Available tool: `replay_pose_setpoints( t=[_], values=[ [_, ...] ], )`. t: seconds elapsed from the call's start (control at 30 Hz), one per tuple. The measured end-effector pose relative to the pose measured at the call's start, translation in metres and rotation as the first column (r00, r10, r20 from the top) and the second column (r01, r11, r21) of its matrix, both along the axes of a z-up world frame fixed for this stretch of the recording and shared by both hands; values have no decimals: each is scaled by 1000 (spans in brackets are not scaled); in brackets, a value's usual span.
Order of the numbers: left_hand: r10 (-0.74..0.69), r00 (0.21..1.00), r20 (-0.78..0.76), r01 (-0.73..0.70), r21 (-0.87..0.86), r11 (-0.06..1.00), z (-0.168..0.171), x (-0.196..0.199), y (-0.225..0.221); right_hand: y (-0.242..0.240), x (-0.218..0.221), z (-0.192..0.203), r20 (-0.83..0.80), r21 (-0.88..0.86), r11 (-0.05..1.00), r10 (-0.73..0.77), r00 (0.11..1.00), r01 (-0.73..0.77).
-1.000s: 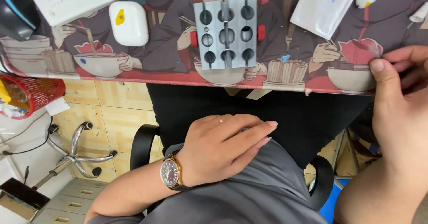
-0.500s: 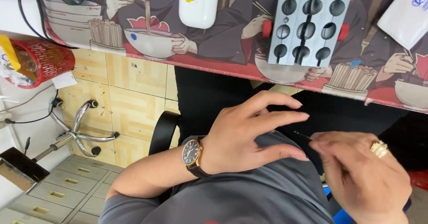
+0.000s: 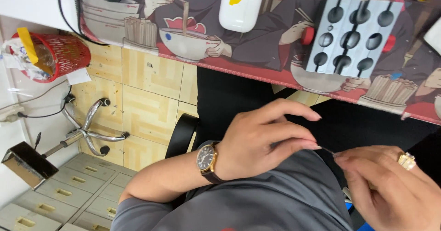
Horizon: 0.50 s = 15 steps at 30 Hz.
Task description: Cleaning wireless earbuds and their charging case using a cloth and a small cleaning tool on a repair bench.
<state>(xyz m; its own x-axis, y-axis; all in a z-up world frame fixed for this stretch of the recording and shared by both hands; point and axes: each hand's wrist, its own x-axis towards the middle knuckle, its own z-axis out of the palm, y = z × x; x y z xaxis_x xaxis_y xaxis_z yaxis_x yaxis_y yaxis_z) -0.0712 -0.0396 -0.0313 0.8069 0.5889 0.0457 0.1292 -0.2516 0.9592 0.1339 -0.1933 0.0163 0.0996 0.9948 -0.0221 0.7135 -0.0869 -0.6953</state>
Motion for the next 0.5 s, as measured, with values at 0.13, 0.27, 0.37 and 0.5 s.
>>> replay_pose_setpoints(
  t=[0.13,0.27,0.37,0.5],
  values=[
    [-8,1000,-2,8,246,969,-1,2,5,-40,35,-26,63,-169,936,-303,951,309],
    [-96,991,-92,128,466,876,23,20,20,-79,89,-83,115,-82,858,-497,860,506],
    [-68,991,-111,121,591,797,43,44,44,-86,100,-92,132,-21,853,-515,847,522],
    [9,982,-187,136,751,646,40,93,78,-73,104,-74,242,74,933,-360,901,353]
  ],
)
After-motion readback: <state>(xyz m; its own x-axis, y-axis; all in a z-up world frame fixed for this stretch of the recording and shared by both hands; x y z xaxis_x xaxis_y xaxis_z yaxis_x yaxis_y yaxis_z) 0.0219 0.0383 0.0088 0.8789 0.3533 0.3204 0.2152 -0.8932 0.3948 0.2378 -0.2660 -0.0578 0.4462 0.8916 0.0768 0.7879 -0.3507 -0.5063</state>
